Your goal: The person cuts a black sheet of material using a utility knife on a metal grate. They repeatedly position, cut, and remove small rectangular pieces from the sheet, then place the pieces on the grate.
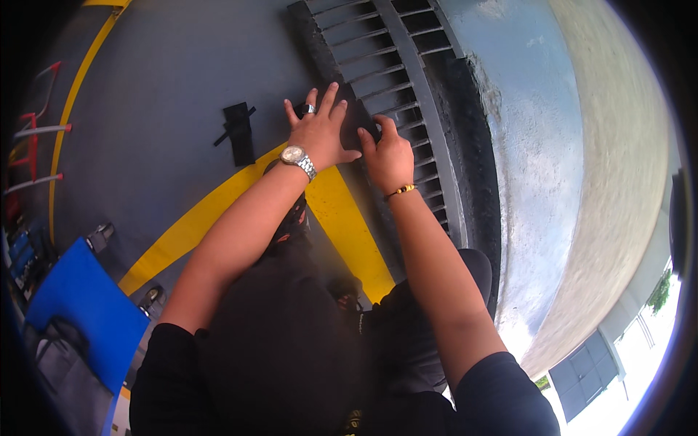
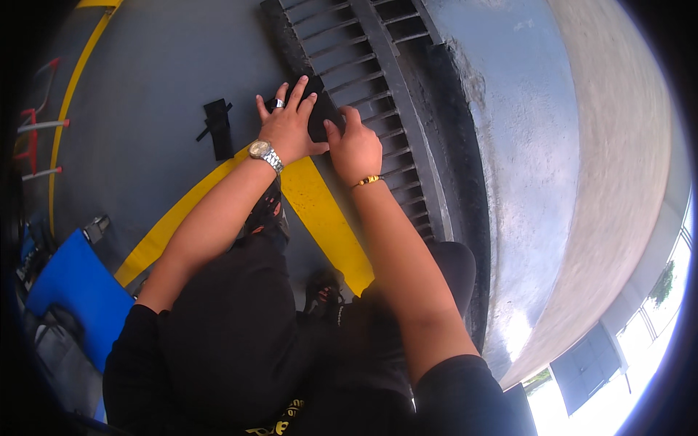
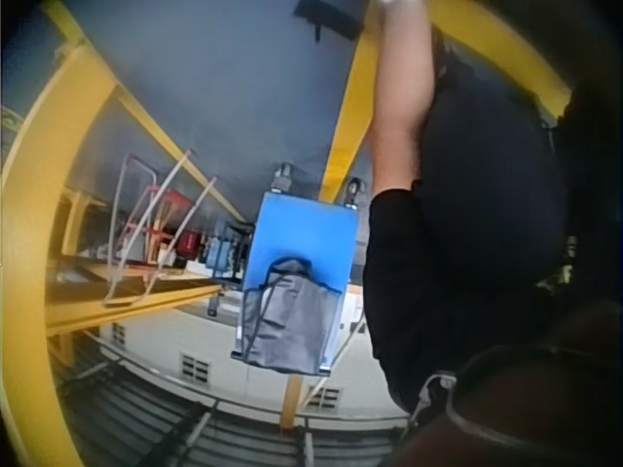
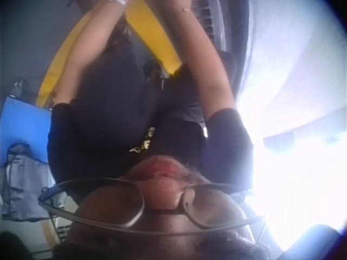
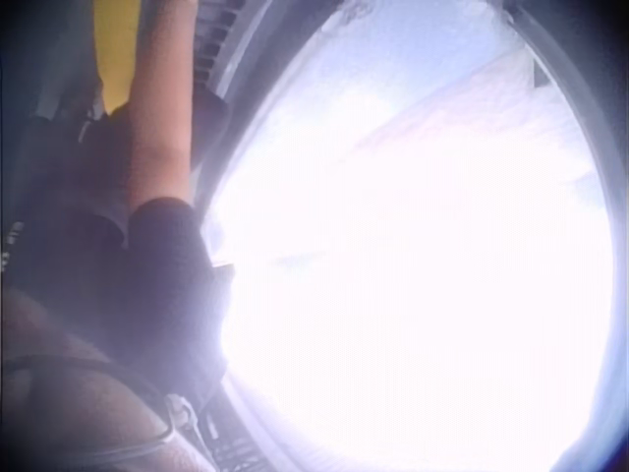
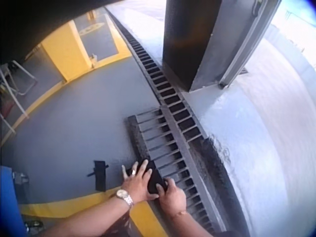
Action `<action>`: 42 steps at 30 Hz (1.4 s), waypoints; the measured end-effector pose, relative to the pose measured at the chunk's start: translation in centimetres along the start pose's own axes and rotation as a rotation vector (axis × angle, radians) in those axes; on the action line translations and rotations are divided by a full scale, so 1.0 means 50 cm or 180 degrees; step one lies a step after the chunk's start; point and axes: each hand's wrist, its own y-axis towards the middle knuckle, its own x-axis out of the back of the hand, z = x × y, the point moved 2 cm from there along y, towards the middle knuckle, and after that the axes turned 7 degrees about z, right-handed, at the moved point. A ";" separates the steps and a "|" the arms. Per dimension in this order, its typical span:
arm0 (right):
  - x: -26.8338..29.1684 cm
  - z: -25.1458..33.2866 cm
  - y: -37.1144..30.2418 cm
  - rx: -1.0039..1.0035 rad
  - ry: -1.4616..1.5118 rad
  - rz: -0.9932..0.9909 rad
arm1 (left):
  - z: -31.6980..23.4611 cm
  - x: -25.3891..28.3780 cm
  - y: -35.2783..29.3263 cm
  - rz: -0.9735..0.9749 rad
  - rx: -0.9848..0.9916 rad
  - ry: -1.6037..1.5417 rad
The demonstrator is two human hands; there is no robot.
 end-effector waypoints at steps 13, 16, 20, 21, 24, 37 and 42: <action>0.002 0.009 0.063 -0.0055 0.0057 0.0093 | 0.006 -0.007 -0.008 -0.0064 -0.0093 -0.0280; -0.009 0.002 0.072 0.0110 -0.0184 -0.0256 | 0.001 -0.006 -0.007 -0.0089 -0.0138 -0.0246; -0.014 0.062 0.068 -0.0112 -0.0610 0.0276 | 0.014 -0.007 -0.011 -0.0133 -0.0148 -0.0276; -0.018 0.061 0.069 0.0057 -0.0705 0.0172 | 0.012 -0.006 -0.008 -0.0137 -0.0175 -0.0284; -0.030 0.058 0.074 0.0362 -0.0988 0.0036 | 0.010 -0.008 -0.004 -0.0129 -0.0205 -0.0287; -0.055 0.065 0.072 0.0354 -0.1461 -0.0002 | 0.017 -0.017 0.004 -0.0084 -0.0176 -0.0201; -0.054 0.058 0.078 0.0537 -0.1622 0.0030 | 0.015 -0.007 0.004 0.0013 -0.0203 -0.0296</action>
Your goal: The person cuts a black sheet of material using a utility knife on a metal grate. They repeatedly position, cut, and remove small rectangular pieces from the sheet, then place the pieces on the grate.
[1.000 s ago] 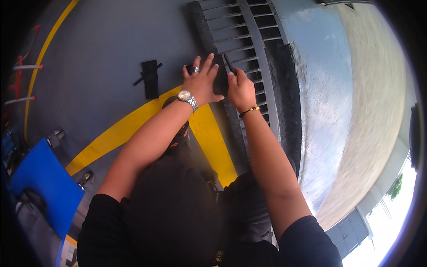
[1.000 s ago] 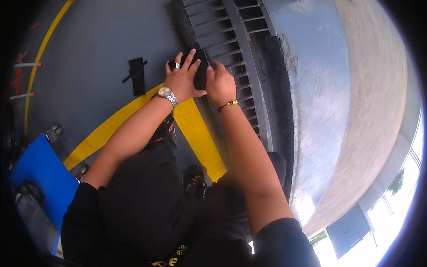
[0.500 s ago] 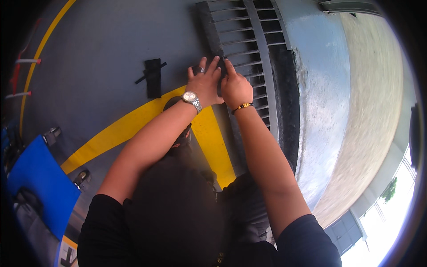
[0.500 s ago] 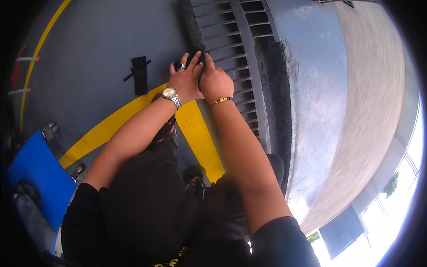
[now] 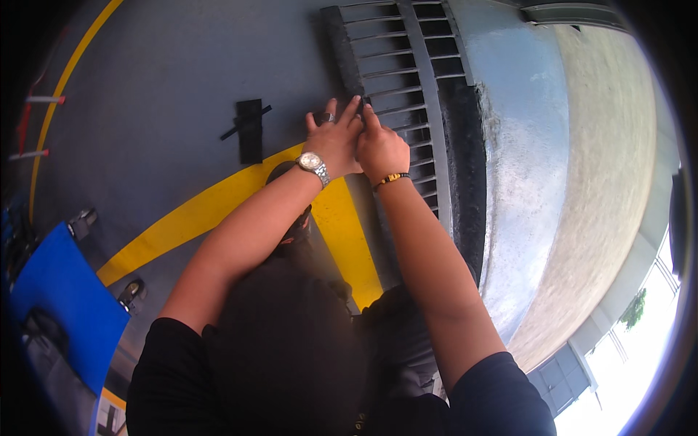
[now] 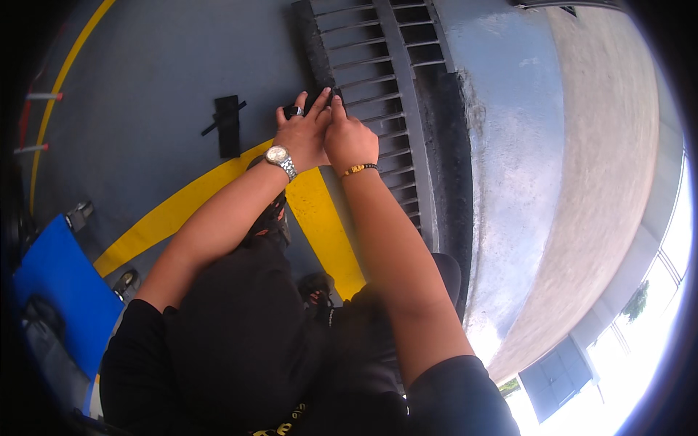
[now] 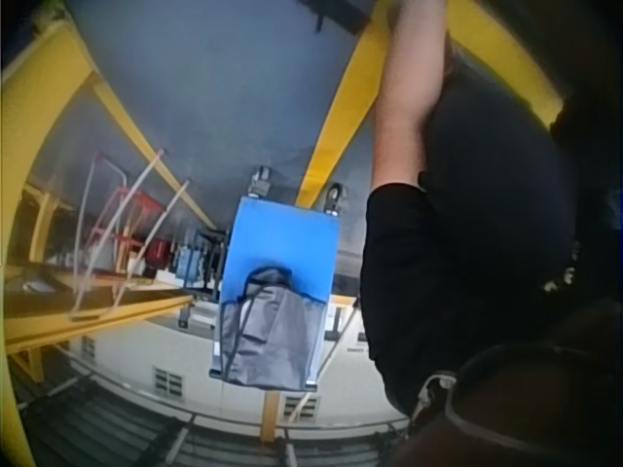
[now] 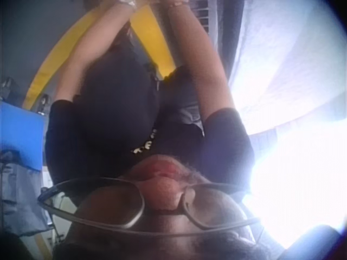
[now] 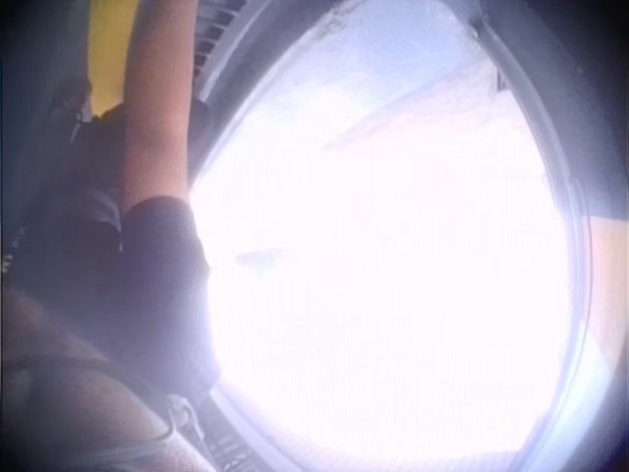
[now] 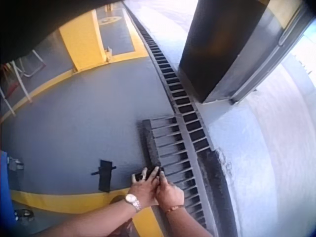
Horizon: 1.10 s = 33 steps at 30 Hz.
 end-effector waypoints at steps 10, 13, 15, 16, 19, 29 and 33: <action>0.011 0.004 0.003 0.0090 -0.0391 0.0252 | -0.003 0.006 0.004 0.0215 0.0111 0.0183; 0.014 0.006 0.004 0.0069 -0.0355 0.0312 | -0.005 0.006 0.003 0.0235 0.0136 0.0232; 0.013 0.007 0.003 0.0057 -0.0307 0.0324 | -0.004 0.007 0.004 0.0207 0.0140 0.0251; 0.009 0.006 0.001 0.0055 -0.0288 0.0302 | -0.006 0.008 0.005 0.0221 0.0143 0.0260; 0.011 0.008 -0.006 0.0015 -0.0260 0.0350 | -0.004 0.006 0.004 0.0219 0.0160 0.0276; 0.013 0.003 -0.019 0.0009 -0.0292 0.0342 | -0.004 0.004 0.001 0.0032 0.0087 0.0120; 0.010 -0.003 -0.031 0.0063 -0.0272 0.0327 | -0.001 0.003 -0.001 -0.0059 0.0066 0.0054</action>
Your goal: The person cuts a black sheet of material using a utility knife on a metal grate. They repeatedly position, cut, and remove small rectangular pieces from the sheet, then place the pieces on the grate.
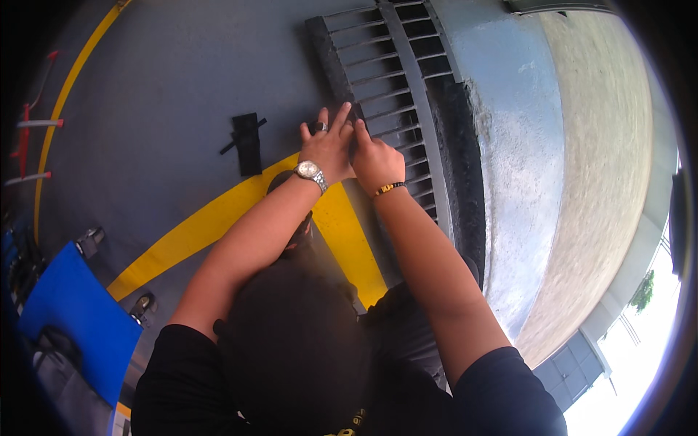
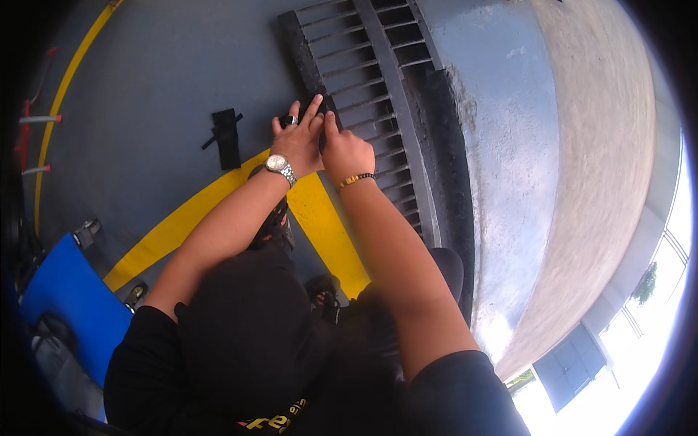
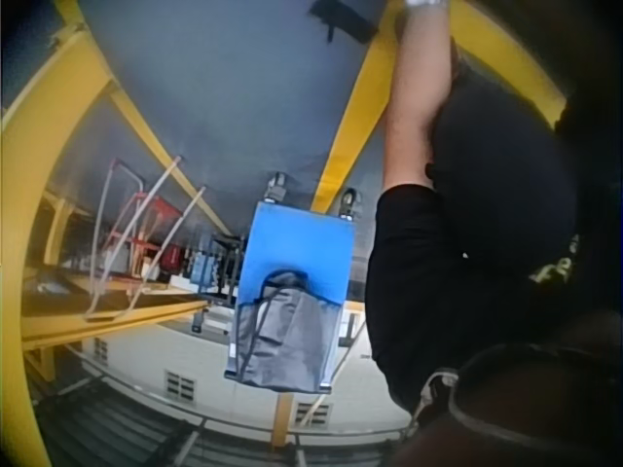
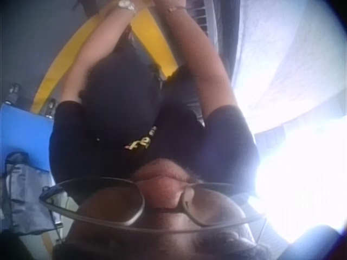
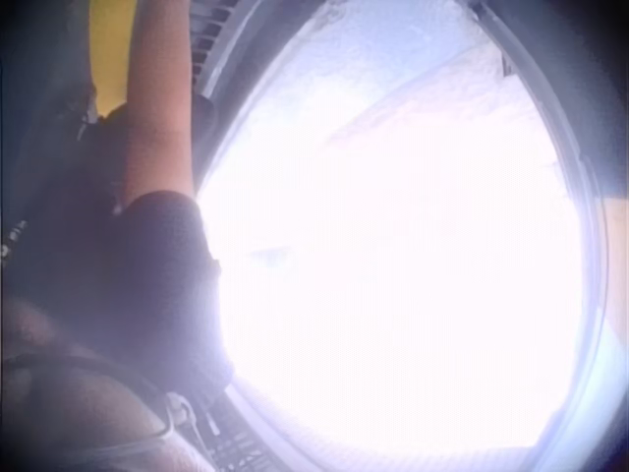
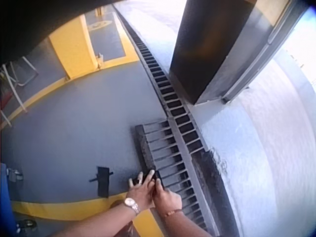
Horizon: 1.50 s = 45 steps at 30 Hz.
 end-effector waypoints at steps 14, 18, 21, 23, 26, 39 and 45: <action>-0.032 -0.030 -0.063 -0.0012 0.0049 -0.0178 | -0.010 0.018 -0.003 0.0168 0.0060 -0.0048; -0.027 -0.029 -0.076 -0.0087 -0.0003 0.0188 | -0.009 0.023 -0.006 0.0275 0.0090 0.0007; -0.035 -0.035 -0.087 -0.0083 -0.0047 0.0194 | -0.007 0.021 -0.006 0.0262 0.0086 0.0000; -0.042 -0.041 -0.095 -0.0081 -0.0104 0.0203 | -0.006 0.020 -0.007 0.0254 0.0080 0.0013; -0.050 -0.050 -0.109 -0.0134 -0.0089 0.0282 | -0.008 0.017 -0.003 0.0256 0.0058 0.0025; -0.089 -0.079 -0.191 -0.0112 -0.0194 0.0288 | -0.003 0.002 0.004 0.0155 0.0064 0.0220; -0.099 -0.086 -0.218 -0.0127 -0.0167 -0.0019 | -0.008 0.006 0.004 0.0175 0.0053 0.0199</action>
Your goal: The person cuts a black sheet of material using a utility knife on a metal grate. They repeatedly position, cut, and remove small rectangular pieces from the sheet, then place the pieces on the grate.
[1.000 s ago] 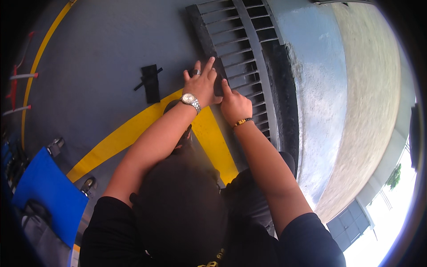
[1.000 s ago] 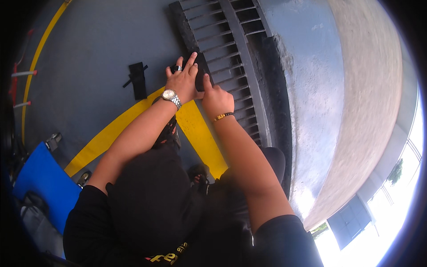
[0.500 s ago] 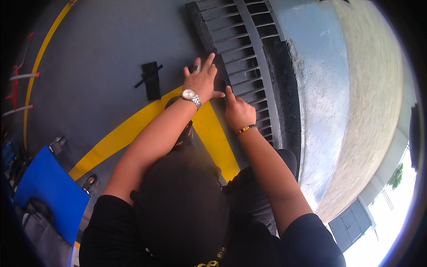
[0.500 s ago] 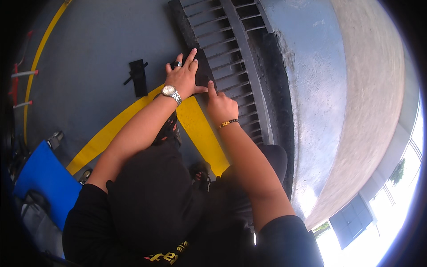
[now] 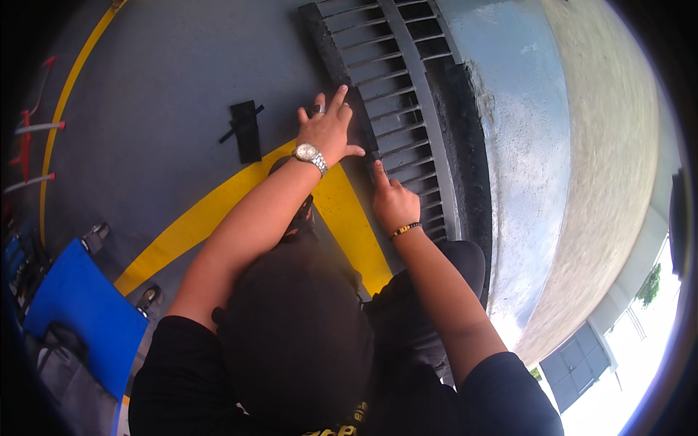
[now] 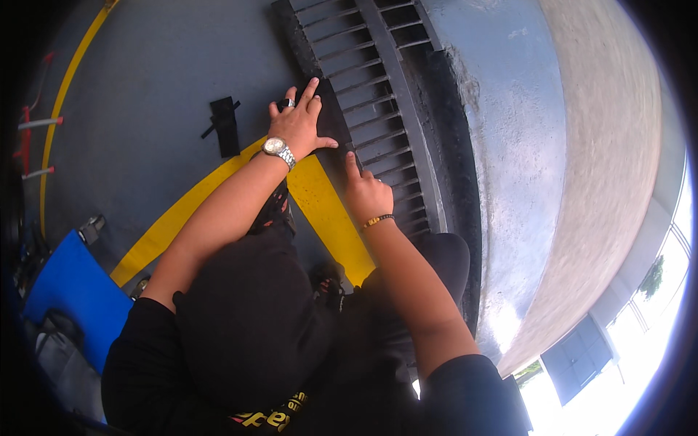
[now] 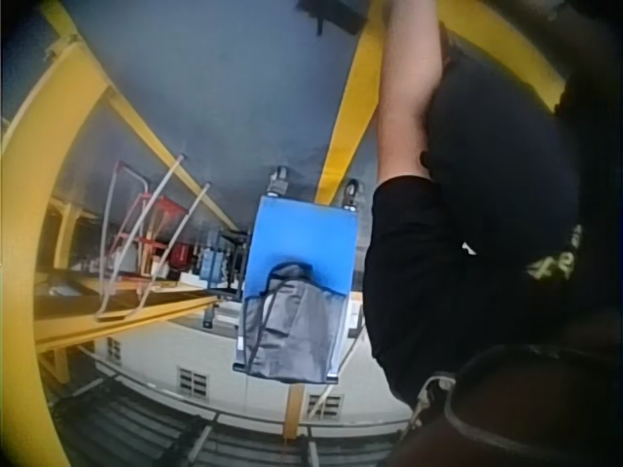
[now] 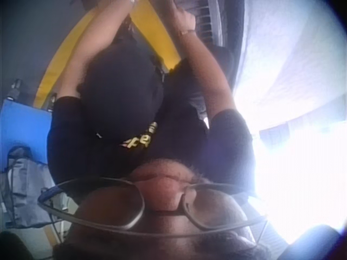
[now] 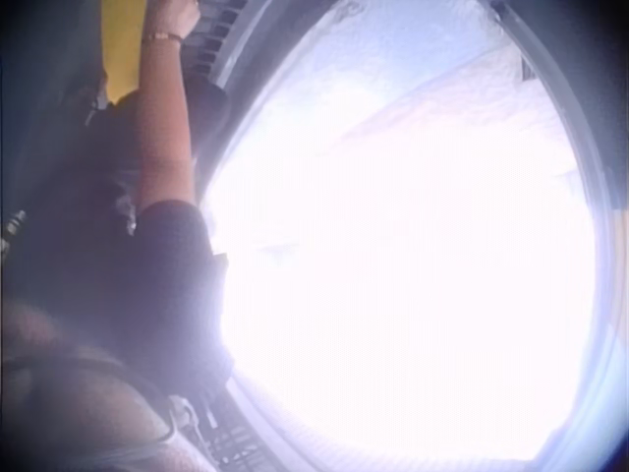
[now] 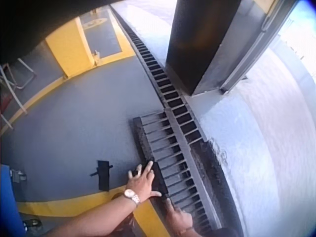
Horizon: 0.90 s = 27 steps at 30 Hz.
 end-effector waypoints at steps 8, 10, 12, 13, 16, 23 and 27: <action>0.101 0.059 0.024 0.0038 0.1032 -0.0558 | 0.007 -0.001 -0.016 0.0009 0.0020 -0.0163; 0.103 0.060 0.098 0.0063 0.1056 -0.0722 | 0.004 0.011 -0.013 -0.0048 -0.0019 -0.0237; 0.098 0.060 0.163 0.0156 0.1023 -0.0772 | 0.000 0.008 -0.010 -0.0070 -0.0063 -0.0288; 0.096 0.056 0.189 0.0235 0.0976 -0.0736 | -0.001 0.006 -0.008 -0.0077 -0.0083 -0.0309; 0.095 0.060 0.223 0.0243 0.0902 -0.0634 | 0.004 0.003 -0.010 -0.0115 -0.0140 -0.0304; 0.088 0.068 0.231 0.0304 0.0655 -0.0538 | 0.010 -0.005 -0.012 -0.0223 -0.0187 -0.0368; 0.084 0.080 0.229 0.0333 0.0584 -0.0633 | 0.014 -0.018 -0.006 -0.0292 -0.0175 -0.0435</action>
